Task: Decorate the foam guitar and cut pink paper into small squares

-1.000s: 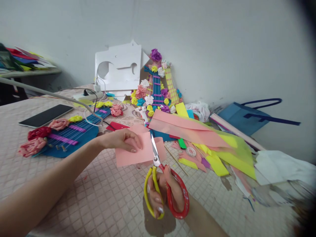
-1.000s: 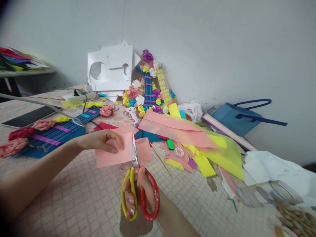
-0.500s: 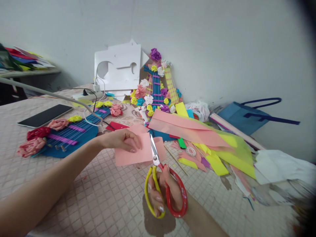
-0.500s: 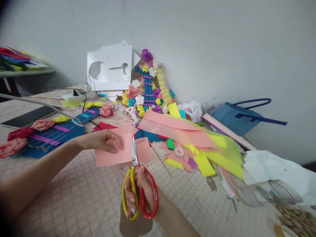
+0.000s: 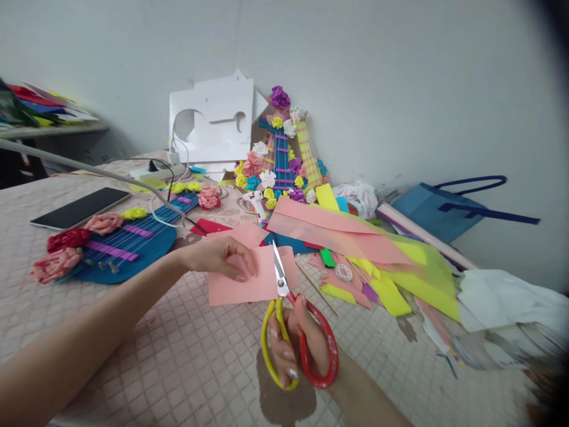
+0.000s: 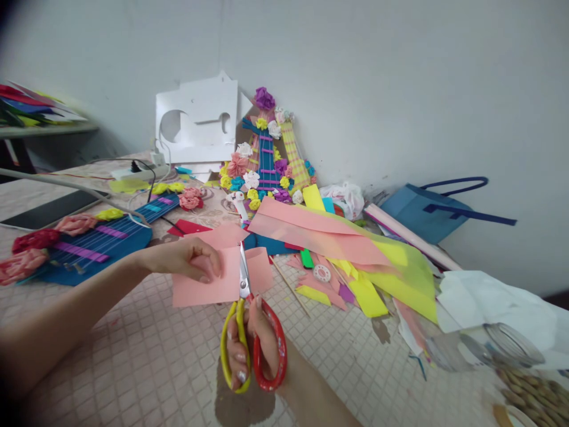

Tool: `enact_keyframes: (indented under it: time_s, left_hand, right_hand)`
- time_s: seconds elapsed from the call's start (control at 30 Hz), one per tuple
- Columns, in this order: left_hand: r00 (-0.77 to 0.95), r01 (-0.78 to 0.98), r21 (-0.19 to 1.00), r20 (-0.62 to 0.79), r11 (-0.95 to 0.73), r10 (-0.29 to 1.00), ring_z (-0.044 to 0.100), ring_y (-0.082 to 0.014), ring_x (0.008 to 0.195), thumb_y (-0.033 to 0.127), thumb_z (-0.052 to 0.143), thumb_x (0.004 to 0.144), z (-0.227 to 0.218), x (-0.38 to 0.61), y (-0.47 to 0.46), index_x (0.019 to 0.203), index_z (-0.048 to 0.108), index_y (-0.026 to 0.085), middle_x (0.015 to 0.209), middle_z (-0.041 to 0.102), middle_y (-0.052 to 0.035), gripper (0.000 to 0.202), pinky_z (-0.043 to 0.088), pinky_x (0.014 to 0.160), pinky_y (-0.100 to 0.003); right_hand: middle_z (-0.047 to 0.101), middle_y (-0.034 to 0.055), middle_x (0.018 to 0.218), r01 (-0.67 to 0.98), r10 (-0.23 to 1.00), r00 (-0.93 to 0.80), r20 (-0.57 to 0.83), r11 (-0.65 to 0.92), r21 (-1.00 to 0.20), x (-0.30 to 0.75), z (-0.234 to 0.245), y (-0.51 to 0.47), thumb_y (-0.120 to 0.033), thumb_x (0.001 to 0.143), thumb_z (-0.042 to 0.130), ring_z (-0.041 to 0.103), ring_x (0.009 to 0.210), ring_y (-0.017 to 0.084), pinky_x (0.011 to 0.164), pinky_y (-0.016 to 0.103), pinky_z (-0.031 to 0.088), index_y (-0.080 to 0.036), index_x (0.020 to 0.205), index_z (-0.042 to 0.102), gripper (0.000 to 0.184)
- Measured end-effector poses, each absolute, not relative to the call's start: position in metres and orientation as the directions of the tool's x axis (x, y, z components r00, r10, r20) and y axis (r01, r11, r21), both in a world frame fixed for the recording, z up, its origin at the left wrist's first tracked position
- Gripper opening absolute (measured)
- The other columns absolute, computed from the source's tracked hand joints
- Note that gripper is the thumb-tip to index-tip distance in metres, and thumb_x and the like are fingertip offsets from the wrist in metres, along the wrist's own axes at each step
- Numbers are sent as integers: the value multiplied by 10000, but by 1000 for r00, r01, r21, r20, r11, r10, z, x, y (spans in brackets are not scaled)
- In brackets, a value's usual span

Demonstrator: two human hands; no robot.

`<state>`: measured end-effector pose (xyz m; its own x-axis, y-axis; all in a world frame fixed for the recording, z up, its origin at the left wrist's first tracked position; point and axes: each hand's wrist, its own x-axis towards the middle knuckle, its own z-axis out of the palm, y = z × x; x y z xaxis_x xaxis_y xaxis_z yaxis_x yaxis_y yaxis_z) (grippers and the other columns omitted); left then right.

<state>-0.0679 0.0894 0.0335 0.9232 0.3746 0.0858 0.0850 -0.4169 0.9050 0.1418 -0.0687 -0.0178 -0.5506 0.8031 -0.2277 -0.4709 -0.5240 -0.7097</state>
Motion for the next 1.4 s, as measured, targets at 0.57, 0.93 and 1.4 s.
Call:
enact_keyframes:
  time_s: [0.57, 0.93, 1.4]
  left_hand:
    - [495, 240, 964, -19, -115, 869, 622, -164, 708, 416, 729, 624, 10, -84, 140, 964, 658, 164, 854, 689, -58, 429, 490, 642, -290]
    - [387, 595, 556, 435, -581, 813, 567, -224, 940, 393, 554, 781, 13, -60, 115, 875, 651, 158, 995, 640, -93, 272, 418, 840, -353]
    - [489, 543, 611, 329, -577, 808, 551, -148, 680, 286, 520, 798, -4, -17, 62, 1013, 572, 181, 725, 588, -5, 245, 421, 616, -270]
  right_hand:
    - [395, -84, 427, -496, 928, -346, -140, -307, -812, 160, -4, -51, -745, 761, 400, 333, 288, 41, 321, 173, 366, -169, 702, 519, 591]
    - [385, -87, 426, -402, 982, -128, -140, -180, -898, 180, 9, -40, -768, 733, 413, 342, 297, 47, 349, 191, 361, -178, 705, 510, 599]
    - [655, 89, 733, 925, 915, 351, 200, -305, -226, 237, 4, -13, -473, 803, 507, 624, 729, 264, 588, 310, 386, -184, 857, 577, 302]
